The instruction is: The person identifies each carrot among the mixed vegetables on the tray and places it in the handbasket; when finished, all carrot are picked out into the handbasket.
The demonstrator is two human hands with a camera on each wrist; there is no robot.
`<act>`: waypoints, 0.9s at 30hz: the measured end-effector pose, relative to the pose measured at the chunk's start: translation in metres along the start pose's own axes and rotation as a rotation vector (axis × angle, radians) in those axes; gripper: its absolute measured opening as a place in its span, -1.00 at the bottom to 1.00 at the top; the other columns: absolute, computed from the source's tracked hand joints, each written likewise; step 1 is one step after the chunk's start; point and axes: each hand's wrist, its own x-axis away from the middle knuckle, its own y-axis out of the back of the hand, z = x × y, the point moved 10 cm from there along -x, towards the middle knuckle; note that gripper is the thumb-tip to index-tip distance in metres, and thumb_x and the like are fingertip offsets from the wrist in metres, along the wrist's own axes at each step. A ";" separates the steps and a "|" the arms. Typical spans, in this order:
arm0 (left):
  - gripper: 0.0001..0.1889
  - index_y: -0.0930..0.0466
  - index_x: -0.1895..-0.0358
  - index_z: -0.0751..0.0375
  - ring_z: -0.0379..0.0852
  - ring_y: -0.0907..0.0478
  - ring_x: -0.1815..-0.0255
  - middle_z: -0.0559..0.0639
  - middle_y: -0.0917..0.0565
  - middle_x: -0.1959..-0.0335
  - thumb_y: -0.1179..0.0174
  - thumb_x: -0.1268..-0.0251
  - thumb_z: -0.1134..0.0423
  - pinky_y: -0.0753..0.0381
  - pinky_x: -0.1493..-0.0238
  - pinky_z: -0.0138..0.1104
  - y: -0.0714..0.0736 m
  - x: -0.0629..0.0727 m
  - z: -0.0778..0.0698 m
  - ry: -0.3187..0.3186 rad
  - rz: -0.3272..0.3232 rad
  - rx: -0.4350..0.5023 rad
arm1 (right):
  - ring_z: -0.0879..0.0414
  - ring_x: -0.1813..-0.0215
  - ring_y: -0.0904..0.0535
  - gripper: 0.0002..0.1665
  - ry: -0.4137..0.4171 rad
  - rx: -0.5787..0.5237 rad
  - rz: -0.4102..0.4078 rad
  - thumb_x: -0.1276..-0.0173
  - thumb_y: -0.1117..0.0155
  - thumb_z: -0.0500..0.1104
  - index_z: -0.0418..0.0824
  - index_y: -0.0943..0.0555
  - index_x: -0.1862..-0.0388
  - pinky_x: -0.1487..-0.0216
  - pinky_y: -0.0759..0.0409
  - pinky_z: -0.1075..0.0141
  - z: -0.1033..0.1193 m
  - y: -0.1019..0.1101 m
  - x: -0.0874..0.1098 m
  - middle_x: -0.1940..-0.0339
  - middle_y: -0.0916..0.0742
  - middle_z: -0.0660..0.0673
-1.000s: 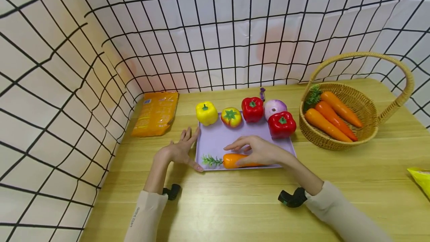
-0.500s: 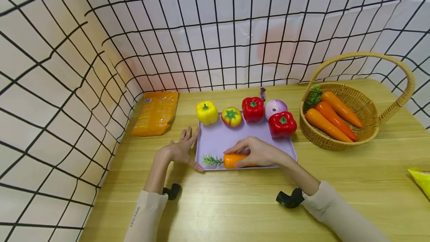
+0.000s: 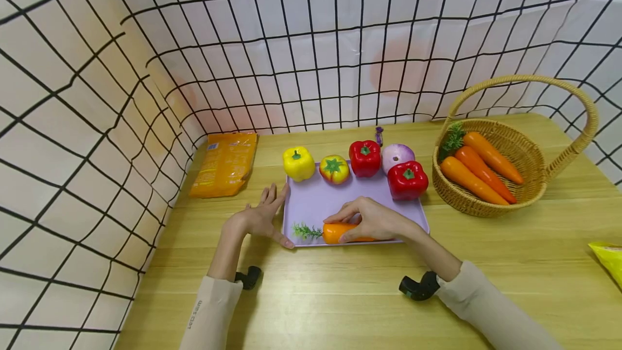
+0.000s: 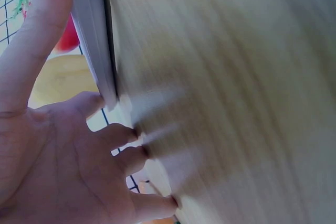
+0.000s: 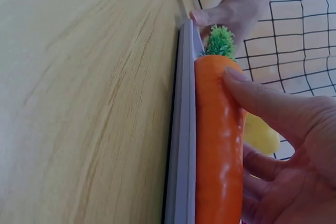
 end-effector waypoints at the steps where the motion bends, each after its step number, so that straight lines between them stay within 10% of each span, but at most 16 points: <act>1: 0.55 0.54 -0.69 -0.05 0.31 0.56 -0.72 0.31 0.54 -0.68 -0.63 0.10 -0.23 0.27 -0.52 0.53 0.000 0.000 0.000 0.001 0.000 0.001 | 0.09 -0.11 -0.68 -0.49 0.003 -0.001 -0.004 -0.27 -0.57 -0.10 -0.08 -0.74 -0.22 -0.21 -0.67 0.14 0.000 0.000 0.000 -0.07 -0.81 0.00; 27: 0.54 0.54 -0.69 -0.02 0.33 0.54 -0.72 0.32 0.52 -0.69 -0.61 0.07 -0.23 0.25 -0.49 0.55 0.000 0.002 -0.002 0.004 0.005 -0.010 | 0.01 -0.09 -0.63 -0.54 -0.014 0.037 -0.177 -0.29 -0.56 -0.03 -0.01 -0.76 -0.18 -0.08 -0.68 0.26 0.021 0.078 0.055 -0.07 -0.82 0.01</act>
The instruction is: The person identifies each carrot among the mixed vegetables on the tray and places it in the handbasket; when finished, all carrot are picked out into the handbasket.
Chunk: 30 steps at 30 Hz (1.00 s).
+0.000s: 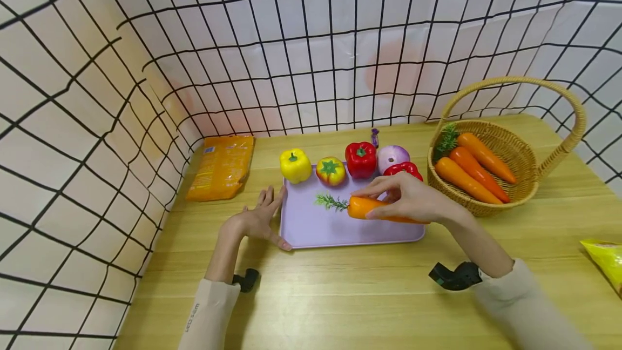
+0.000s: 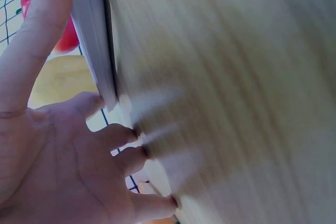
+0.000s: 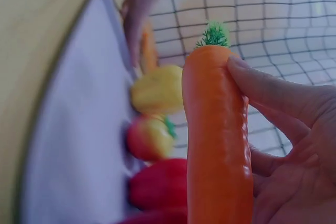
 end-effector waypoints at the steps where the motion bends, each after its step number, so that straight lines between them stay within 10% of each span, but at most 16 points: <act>1: 0.54 0.54 -0.69 -0.02 0.33 0.54 -0.72 0.32 0.53 -0.69 -0.61 0.07 -0.23 0.26 -0.49 0.55 0.000 0.000 0.000 0.000 0.001 0.002 | 0.00 -0.08 -0.62 -0.53 -0.009 0.003 -0.012 -0.29 -0.56 -0.03 0.01 -0.76 -0.18 -0.08 -0.68 0.28 0.001 0.006 0.003 -0.07 -0.81 0.02; 13: 0.54 0.54 -0.69 -0.02 0.33 0.54 -0.72 0.32 0.52 -0.69 -0.61 0.07 -0.23 0.25 -0.49 0.56 -0.002 -0.001 0.001 -0.002 0.001 0.006 | 0.06 0.11 -0.51 -0.39 -0.246 0.087 -0.268 -0.31 -0.55 -0.01 0.03 -0.67 -0.34 0.30 -0.52 0.36 -0.028 0.110 0.045 -0.31 -0.71 -0.16; 22: 0.53 0.53 -0.69 -0.03 0.33 0.53 -0.72 0.32 0.53 -0.68 -0.61 0.07 -0.24 0.26 -0.49 0.55 -0.001 -0.001 0.002 -0.004 -0.002 0.008 | 0.40 -0.04 -0.51 -0.30 -0.412 0.035 -0.426 -0.31 -0.50 0.16 0.16 -0.58 -0.43 0.06 -0.54 0.55 -0.088 0.181 0.071 0.13 -0.67 0.52; 30: 0.54 0.54 -0.69 -0.02 0.33 0.55 -0.71 0.32 0.53 -0.68 -0.61 0.08 -0.24 0.27 -0.48 0.56 0.000 -0.002 0.002 -0.012 -0.003 0.007 | -0.26 -0.60 -0.21 -0.21 -0.509 0.016 -0.423 -0.24 -0.50 0.29 0.28 -0.53 -0.45 -0.49 -0.22 -0.36 -0.128 0.205 0.087 0.18 -0.61 0.67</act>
